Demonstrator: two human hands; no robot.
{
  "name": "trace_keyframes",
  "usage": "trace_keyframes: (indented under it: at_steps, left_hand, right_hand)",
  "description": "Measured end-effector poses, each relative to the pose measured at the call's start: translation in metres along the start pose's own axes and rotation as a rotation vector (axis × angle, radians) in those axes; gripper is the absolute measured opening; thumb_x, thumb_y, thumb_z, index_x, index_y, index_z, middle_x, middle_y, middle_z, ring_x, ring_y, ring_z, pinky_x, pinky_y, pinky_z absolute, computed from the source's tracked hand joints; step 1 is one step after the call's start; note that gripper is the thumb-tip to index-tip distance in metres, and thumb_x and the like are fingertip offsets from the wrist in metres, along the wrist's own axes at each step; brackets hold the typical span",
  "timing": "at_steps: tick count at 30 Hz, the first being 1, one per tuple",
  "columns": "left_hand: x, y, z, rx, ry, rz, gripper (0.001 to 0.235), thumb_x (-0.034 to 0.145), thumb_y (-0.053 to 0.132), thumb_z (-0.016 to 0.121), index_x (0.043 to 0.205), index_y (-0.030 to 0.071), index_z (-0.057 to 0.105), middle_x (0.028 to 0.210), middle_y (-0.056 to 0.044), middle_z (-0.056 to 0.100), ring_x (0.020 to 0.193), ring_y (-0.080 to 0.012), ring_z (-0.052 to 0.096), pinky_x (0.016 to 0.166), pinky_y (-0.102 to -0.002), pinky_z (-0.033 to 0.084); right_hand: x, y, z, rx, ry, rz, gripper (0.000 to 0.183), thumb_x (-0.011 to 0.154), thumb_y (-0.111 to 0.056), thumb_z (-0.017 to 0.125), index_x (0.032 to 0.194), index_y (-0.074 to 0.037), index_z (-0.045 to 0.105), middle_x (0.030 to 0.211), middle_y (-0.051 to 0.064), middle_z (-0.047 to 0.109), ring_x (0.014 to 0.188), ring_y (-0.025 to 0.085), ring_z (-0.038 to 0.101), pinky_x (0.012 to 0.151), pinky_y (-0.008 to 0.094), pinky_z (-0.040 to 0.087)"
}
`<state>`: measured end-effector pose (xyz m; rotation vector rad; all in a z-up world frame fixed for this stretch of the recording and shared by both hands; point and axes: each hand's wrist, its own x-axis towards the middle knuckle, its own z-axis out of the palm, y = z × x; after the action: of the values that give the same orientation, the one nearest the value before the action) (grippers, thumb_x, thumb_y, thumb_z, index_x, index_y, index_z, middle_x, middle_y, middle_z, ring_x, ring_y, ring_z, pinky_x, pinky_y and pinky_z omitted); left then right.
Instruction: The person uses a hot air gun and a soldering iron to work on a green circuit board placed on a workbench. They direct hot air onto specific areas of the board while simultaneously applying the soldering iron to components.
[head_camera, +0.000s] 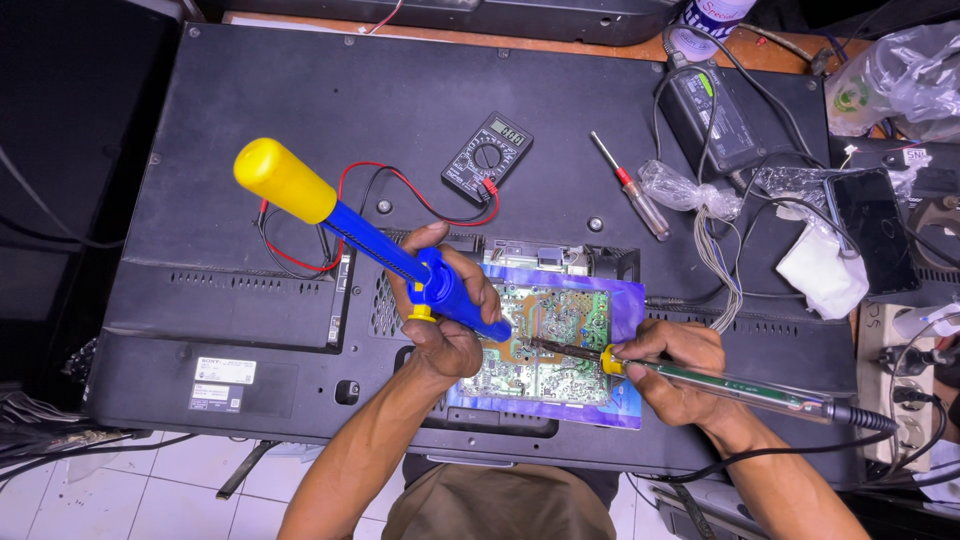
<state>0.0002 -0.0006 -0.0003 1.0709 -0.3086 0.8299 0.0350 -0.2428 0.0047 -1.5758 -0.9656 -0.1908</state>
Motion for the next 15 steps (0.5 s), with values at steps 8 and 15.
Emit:
trace_keyframes:
  at_steps: [8, 15]
  left_hand:
    - [0.001, 0.0, 0.0, 0.002, -0.01, 0.004, 0.091, 0.093, 0.08, 0.038, 0.135, 0.0, 0.031, 0.067, -0.003, 0.05, 0.044, -0.0099, 0.054, 0.047, -0.022, 0.057]
    - [0.0, 0.001, 0.0, 0.01, -0.017, 0.005, 0.09, 0.093, 0.08, 0.039, 0.136, 0.001, 0.032, 0.068, -0.003, 0.051, 0.046, -0.0099, 0.055, 0.048, -0.023, 0.057]
  right_hand:
    - [-0.005, 0.004, 0.001, 0.002, -0.01, -0.004, 0.019, 0.079, -0.022, 0.065, 0.073, -0.006, 0.073, 0.039, -0.001, 0.046, 0.03, 0.01, 0.042, 0.032, 0.025, 0.04]
    - [-0.004, -0.001, 0.003, -0.023, -0.071, 0.026, 0.021, 0.081, -0.024, 0.066, 0.073, -0.008, 0.074, 0.041, 0.001, 0.046, 0.03, 0.012, 0.041, 0.032, 0.027, 0.038]
